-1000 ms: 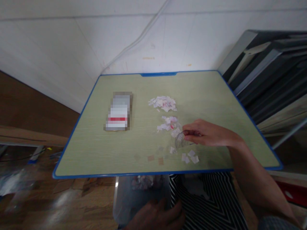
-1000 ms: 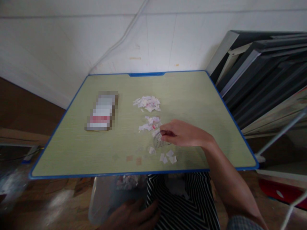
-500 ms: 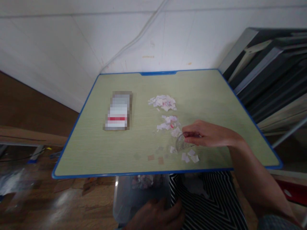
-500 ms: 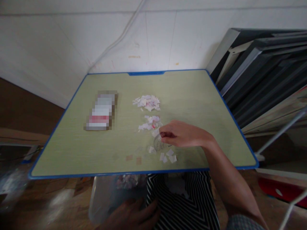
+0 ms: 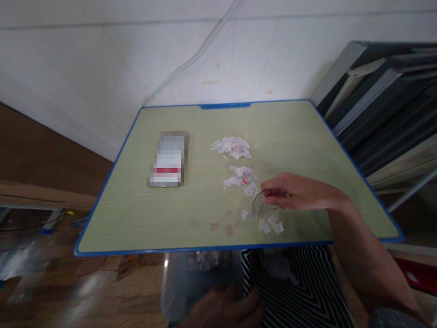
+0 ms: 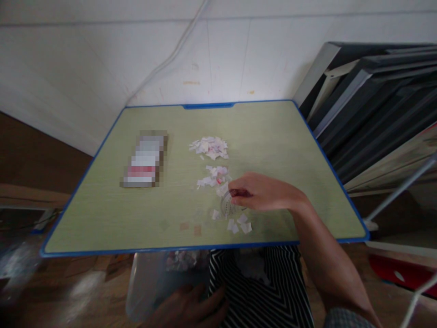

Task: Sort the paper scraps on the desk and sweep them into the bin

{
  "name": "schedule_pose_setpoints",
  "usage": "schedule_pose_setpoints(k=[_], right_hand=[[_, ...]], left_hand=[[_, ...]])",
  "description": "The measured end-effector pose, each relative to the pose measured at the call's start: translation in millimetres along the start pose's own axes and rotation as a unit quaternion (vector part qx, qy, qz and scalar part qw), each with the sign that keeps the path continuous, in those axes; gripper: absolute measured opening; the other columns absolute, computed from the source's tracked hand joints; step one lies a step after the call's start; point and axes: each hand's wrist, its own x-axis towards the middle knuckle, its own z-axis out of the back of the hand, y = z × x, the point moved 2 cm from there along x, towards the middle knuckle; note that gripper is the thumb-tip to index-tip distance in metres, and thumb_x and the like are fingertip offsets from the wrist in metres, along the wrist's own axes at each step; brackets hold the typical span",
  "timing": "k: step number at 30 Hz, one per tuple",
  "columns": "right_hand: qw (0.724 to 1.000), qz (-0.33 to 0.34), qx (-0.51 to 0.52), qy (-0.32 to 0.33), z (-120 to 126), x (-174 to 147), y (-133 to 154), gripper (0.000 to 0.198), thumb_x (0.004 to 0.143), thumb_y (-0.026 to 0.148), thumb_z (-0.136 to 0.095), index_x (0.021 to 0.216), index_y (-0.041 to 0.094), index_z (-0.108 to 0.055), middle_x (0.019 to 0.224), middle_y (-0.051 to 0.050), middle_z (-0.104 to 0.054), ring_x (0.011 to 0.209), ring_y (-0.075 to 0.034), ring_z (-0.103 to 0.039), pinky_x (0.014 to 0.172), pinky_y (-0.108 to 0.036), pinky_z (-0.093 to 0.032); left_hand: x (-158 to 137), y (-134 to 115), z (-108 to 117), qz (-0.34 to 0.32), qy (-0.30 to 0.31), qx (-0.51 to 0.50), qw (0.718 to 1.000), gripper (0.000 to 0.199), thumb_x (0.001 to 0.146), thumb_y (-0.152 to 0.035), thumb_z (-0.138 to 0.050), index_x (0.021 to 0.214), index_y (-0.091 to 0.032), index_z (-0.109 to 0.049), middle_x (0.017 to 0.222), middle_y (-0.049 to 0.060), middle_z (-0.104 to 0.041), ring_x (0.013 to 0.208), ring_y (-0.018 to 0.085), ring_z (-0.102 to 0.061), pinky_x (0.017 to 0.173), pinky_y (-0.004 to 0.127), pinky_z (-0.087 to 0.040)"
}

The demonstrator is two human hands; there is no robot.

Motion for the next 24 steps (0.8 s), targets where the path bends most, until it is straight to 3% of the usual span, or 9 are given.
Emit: schedule_pose_setpoints(k=[5, 11, 17, 24], right_hand=[[1.0, -0.015, 0.008, 0.016, 3, -6, -3, 0.023, 0.084, 0.028, -0.043, 0.063, 0.018, -0.041, 0.054, 0.005, -0.037, 0.049, -0.008, -0.036, 0.047, -0.023, -0.023], [0.998, -0.016, 0.013, -0.053, 4, 1, 1, 0.026, 0.086, 0.029, -0.042, 0.063, 0.018, -0.041, 0.05, 0.006, -0.04, 0.047, -0.007, -0.035, 0.047, -0.023, -0.022], [1.0, 0.017, 0.013, 0.001, -2, 4, 5, 0.024, 0.086, 0.028, -0.043, 0.065, 0.017, -0.044, 0.053, 0.005, -0.041, 0.048, -0.007, -0.037, 0.048, -0.023, -0.021], [0.998, 0.001, 0.001, -0.058, -1, 7, 6, 0.025, 0.087, 0.029, -0.042, 0.065, 0.017, -0.044, 0.051, 0.005, -0.043, 0.047, -0.007, -0.036, 0.049, -0.025, -0.019]], left_hand=[[-1, 0, 1, 0.003, -0.014, 0.009, 1.0, 0.034, 0.094, -0.023, -0.04, 0.127, -0.02, -0.042, 0.127, 0.003, -0.05, 0.069, 0.016, -0.06, 0.04, 0.026, -0.049], [1, 2, 6, 0.013, -0.015, 0.0, 1.0, 0.033, 0.093, -0.023, -0.041, 0.126, -0.02, -0.043, 0.127, 0.001, -0.05, 0.068, 0.016, -0.06, 0.039, 0.026, -0.049], [1, 1, 6, 0.011, -0.003, 0.005, 1.0, 0.034, 0.093, -0.025, -0.043, 0.126, -0.02, -0.043, 0.126, 0.001, -0.051, 0.071, 0.017, -0.061, 0.041, 0.027, -0.05], [-1, 0, 2, 0.008, -0.003, -0.003, 1.0, 0.033, 0.093, -0.024, -0.042, 0.127, -0.021, -0.042, 0.127, 0.002, -0.05, 0.07, 0.016, -0.06, 0.04, 0.026, -0.049]])
